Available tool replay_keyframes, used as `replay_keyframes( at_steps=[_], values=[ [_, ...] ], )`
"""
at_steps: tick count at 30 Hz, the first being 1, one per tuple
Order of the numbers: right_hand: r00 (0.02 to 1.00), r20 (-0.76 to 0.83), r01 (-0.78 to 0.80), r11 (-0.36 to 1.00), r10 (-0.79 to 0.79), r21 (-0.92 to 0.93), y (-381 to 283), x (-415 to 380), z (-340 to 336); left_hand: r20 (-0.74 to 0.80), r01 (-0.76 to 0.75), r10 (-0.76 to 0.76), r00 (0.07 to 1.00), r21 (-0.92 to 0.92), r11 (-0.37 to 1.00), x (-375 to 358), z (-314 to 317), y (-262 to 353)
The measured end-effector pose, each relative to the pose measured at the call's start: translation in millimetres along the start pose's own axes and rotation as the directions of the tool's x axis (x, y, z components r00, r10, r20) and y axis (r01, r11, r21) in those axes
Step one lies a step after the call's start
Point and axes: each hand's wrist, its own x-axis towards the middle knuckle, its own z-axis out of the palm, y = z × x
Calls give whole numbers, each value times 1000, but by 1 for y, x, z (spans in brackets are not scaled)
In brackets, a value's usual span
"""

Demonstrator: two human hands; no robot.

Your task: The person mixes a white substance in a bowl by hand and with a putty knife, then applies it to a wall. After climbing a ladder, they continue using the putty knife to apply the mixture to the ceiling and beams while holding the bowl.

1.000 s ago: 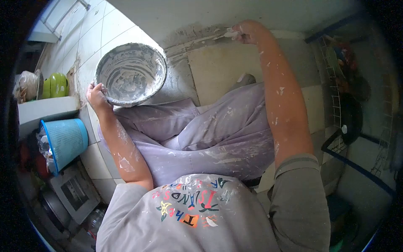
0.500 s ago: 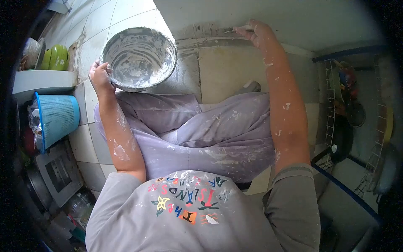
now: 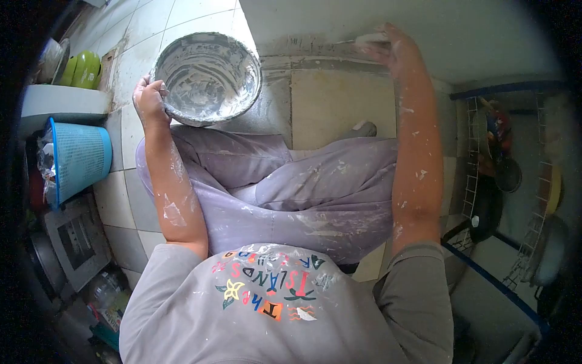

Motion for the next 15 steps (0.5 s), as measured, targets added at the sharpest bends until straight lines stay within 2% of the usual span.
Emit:
replay_keyframes(
  at_steps=[3,9,12,15],
  values=[
    [996,-11,-85,986,84,-144,-15,-5,-22,-5,29,-28,1000,25,999,-3,1,5],
    [967,-93,-247,959,236,-141,14,17,-33,12,6,-7,1000,5,1000,-5,3,6],
    [965,-16,-261,964,261,-50,33,33,-36,3,10,-10,1000,-18,1000,-4,3,3],
    [961,-96,-246,962,257,116,44,49,-28,8,15,-15,1000,4,1000,-2,0,1]
  ],
)
